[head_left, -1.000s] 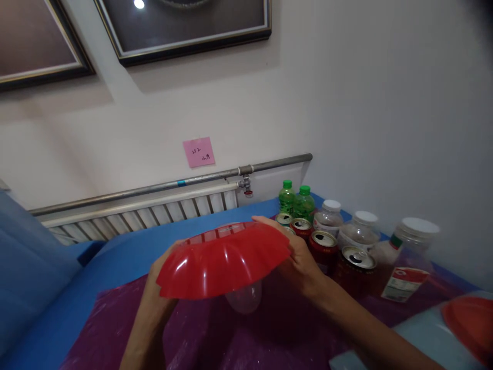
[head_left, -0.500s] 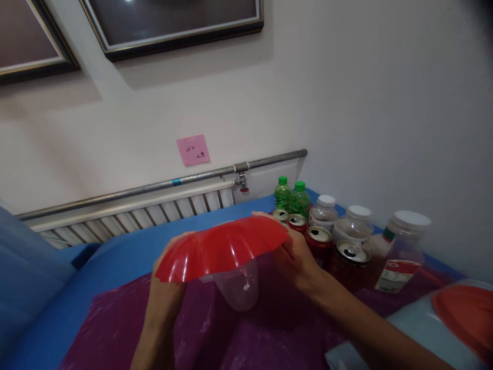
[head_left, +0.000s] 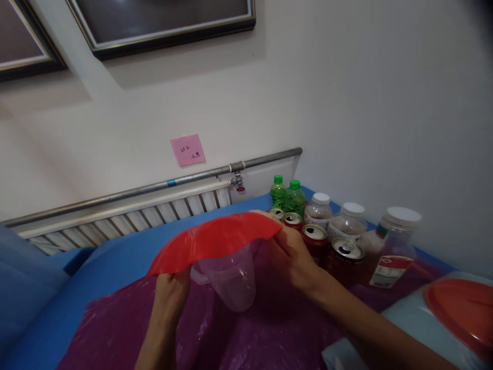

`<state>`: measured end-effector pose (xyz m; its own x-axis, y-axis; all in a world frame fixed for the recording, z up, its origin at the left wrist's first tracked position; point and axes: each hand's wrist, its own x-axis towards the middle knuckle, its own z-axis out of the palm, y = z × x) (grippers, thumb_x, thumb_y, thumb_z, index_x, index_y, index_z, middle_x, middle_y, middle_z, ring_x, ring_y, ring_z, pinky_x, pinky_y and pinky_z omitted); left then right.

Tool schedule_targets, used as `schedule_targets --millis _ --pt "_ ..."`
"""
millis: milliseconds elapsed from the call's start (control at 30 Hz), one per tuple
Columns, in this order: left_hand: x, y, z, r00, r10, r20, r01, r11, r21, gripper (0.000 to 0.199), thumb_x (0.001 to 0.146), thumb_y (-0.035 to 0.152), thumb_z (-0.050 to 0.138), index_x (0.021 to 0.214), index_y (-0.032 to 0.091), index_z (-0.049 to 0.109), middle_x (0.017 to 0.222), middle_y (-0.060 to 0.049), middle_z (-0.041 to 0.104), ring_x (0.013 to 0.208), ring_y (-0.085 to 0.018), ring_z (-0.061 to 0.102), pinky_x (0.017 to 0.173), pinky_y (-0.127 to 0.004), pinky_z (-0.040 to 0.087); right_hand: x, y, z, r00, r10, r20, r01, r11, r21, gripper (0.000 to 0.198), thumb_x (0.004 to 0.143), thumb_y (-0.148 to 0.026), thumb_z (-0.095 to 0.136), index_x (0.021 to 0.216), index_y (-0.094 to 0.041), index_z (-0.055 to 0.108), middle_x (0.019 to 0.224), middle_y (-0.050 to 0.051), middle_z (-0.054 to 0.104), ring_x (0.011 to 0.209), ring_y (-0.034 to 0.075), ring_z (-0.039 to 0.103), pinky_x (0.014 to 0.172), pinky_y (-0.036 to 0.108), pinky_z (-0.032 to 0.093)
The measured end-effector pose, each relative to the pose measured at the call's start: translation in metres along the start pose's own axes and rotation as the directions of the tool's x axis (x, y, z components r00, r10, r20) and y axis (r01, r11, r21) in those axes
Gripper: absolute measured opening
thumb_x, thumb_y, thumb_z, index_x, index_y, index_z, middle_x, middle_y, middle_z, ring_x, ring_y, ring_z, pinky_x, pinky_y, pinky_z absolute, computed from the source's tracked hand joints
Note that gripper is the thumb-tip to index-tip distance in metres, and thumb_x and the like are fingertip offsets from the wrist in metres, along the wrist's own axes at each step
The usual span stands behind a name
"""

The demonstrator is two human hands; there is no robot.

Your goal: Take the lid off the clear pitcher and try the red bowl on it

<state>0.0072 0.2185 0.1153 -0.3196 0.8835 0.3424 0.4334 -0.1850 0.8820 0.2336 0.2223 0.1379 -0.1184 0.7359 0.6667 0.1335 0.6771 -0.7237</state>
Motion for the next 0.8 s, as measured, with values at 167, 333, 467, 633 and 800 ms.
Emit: schedule_targets --millis 167,333,467,633,800 --pt "-0.002 0.008 0.006 0.997 -0.059 -0.057 0.052 0.993 -0.108 0.046 0.078 0.049 0.063 0.116 0.023 0.064 0.121 -0.006 0.068 0.124 -0.030 0.054 0.107 -0.044 0.040 -0.001 0.015 -0.004 0.997 0.011 -0.072 -0.016 0.997 -0.070 0.024 0.094 -0.035 0.051 0.104 -0.019 0.065 0.091 0.004 0.070 0.076 0.017 0.063 0.066 0.026 0.051" --pt "-0.003 0.011 0.010 0.997 -0.037 -0.071 0.025 0.988 -0.155 0.039 0.077 0.051 0.065 0.105 0.023 0.069 0.109 -0.003 0.072 0.118 -0.029 0.058 0.101 -0.041 0.045 -0.002 0.022 -0.003 0.983 0.116 -0.145 -0.122 0.992 -0.031 0.018 0.090 -0.035 0.055 0.091 -0.019 0.062 0.073 0.000 0.063 0.064 0.014 0.058 0.057 0.023 0.047" --pt "0.000 0.007 0.009 0.997 -0.049 -0.051 0.039 0.985 -0.166 0.041 0.075 0.052 0.068 0.105 0.024 0.070 0.112 -0.004 0.072 0.117 -0.029 0.059 0.098 -0.039 0.047 0.000 0.020 -0.001 0.973 0.171 -0.152 -0.160 0.984 0.082 0.017 0.087 -0.035 0.058 0.094 -0.020 0.061 0.076 -0.001 0.064 0.062 0.013 0.059 0.058 0.023 0.049" --pt "0.002 0.003 0.008 0.996 -0.084 -0.038 0.076 0.982 -0.174 0.046 0.073 0.055 0.069 0.105 0.022 0.071 0.111 -0.005 0.072 0.113 -0.030 0.061 0.091 -0.039 0.052 0.000 0.021 -0.002 0.976 0.163 -0.147 -0.158 0.986 0.047 0.016 0.088 -0.034 0.057 0.094 -0.021 0.062 0.070 -0.002 0.060 0.061 0.012 0.055 0.057 0.023 0.046" --pt "-0.002 0.010 0.009 0.997 -0.032 -0.065 0.020 0.984 -0.176 0.041 0.074 0.052 0.069 0.104 0.023 0.072 0.111 -0.005 0.072 0.113 -0.029 0.062 0.093 -0.041 0.051 -0.001 0.025 -0.003 0.982 0.140 -0.125 -0.140 0.990 0.011 0.015 0.090 -0.032 0.053 0.094 -0.020 0.062 0.066 -0.004 0.054 0.058 0.012 0.049 0.057 0.023 0.043"
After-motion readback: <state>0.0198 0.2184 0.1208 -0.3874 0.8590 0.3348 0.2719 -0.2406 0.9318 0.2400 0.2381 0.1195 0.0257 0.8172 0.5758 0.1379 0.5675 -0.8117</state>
